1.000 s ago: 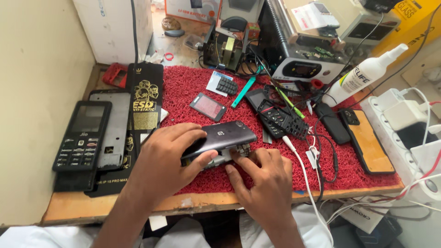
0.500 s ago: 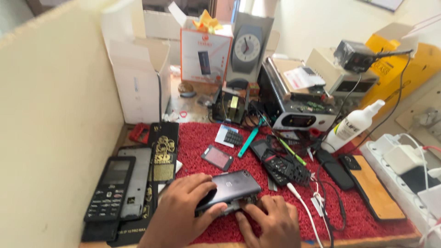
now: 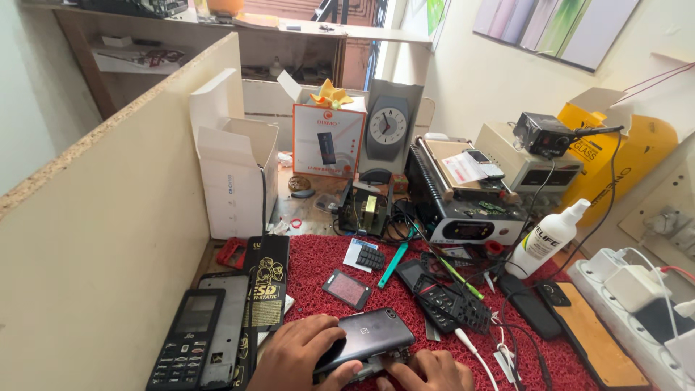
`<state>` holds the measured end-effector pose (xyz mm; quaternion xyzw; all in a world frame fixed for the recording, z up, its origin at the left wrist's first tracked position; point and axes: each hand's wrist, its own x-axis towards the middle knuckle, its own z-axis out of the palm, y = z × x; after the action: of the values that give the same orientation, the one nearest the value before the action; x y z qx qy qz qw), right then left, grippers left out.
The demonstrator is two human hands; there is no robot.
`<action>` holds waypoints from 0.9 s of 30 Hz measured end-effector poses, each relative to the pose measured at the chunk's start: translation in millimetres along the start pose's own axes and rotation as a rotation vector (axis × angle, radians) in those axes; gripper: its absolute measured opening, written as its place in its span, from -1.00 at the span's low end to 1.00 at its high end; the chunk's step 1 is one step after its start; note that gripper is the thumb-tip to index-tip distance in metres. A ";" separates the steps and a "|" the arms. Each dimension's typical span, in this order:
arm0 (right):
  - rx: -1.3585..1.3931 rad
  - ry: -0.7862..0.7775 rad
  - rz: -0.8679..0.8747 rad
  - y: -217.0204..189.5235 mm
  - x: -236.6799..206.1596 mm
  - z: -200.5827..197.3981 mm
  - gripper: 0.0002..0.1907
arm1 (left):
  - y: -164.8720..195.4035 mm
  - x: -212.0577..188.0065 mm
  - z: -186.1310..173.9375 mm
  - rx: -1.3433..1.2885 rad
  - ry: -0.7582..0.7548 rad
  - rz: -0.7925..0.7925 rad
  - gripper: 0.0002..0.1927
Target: The person opens a smartphone, removes the back cover, and manipulates internal components including the battery and circuit board. They use a green screwdriver to loosen screws and a white cloth to wipe parts. The phone is partially disassembled and reassembled during the process.
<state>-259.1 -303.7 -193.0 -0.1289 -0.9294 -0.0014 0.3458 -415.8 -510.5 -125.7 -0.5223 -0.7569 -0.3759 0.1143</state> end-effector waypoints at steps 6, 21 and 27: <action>0.010 -0.158 0.042 -7.5 -3.8 -0.3 -0.66 | -5.8 -7.7 -3.7 0.008 -0.038 -0.030 -0.44; 0.091 -0.115 0.107 -45.6 7.6 -57.8 -0.67 | 22.6 -18.4 -24.2 0.011 0.026 0.029 -0.48; 0.144 -0.160 0.143 -58.6 -9.3 -92.1 -0.70 | 52.7 -33.5 -25.5 0.015 0.042 0.017 -0.53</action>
<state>-207.2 -371.0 -123.8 -0.1693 -0.9401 0.1001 0.2783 -360.9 -542.5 -103.3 -0.5198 -0.7527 -0.3802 0.1369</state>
